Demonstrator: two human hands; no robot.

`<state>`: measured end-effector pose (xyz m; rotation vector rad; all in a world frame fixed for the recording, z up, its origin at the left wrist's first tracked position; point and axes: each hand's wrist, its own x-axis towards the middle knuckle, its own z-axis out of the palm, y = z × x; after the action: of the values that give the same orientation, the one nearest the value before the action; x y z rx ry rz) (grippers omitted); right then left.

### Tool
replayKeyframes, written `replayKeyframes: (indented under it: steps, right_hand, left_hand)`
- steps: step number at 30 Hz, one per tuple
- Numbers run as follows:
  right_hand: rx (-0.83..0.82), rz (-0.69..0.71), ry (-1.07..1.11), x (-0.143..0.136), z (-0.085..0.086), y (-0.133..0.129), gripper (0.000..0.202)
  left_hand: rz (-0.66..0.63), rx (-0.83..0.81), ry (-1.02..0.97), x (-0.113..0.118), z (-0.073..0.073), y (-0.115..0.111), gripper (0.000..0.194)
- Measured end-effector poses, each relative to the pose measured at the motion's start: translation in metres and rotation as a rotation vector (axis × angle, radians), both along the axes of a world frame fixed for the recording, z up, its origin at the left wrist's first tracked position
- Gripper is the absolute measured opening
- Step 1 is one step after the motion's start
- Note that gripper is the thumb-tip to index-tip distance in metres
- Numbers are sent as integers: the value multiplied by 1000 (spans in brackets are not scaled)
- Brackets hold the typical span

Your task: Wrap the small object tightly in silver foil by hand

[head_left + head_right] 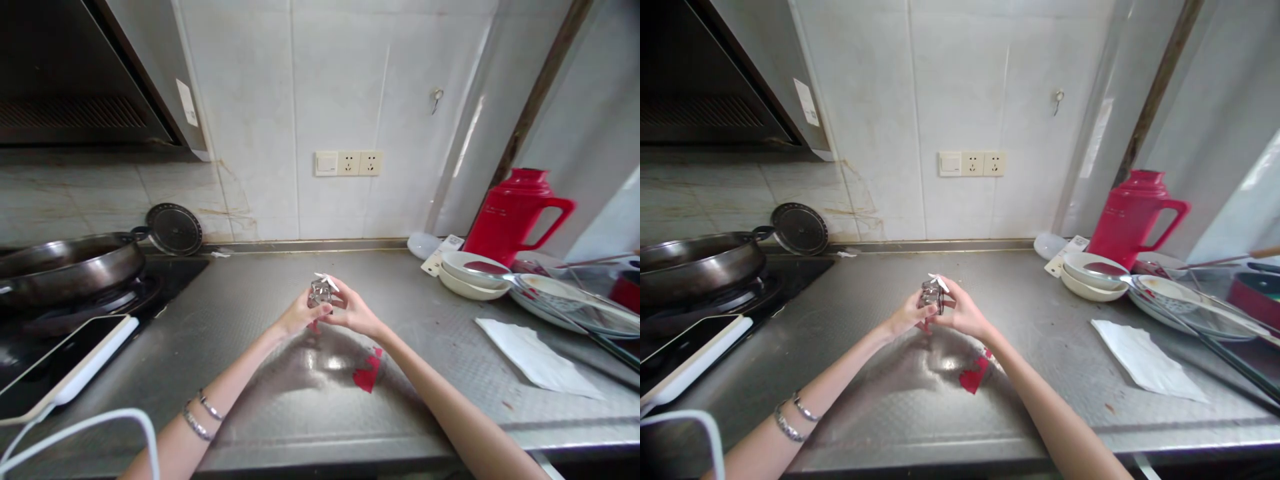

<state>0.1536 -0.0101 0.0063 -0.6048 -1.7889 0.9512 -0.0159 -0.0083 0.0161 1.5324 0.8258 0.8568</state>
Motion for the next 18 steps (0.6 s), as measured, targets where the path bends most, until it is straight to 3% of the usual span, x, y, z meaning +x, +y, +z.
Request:
replayKeyframes:
  steps: [5, 10, 15, 18]
  right_hand:
    - [-159, 5, 88, -1, 7, -3, 79]
    - [-265, 57, 79, -4, 13, -8, 62]
    - [-318, 58, 59, -6, 11, -8, 56]
    - [-312, 45, 74, -6, 12, -9, 56]
  left_hand:
    - [-181, 243, -43, -2, -7, 7, 103]
    - [58, 361, 51, -8, -16, 14, 134]
    - [123, 455, 231, -13, -19, 18, 122]
    - [160, 464, 235, -12, -16, 15, 107]
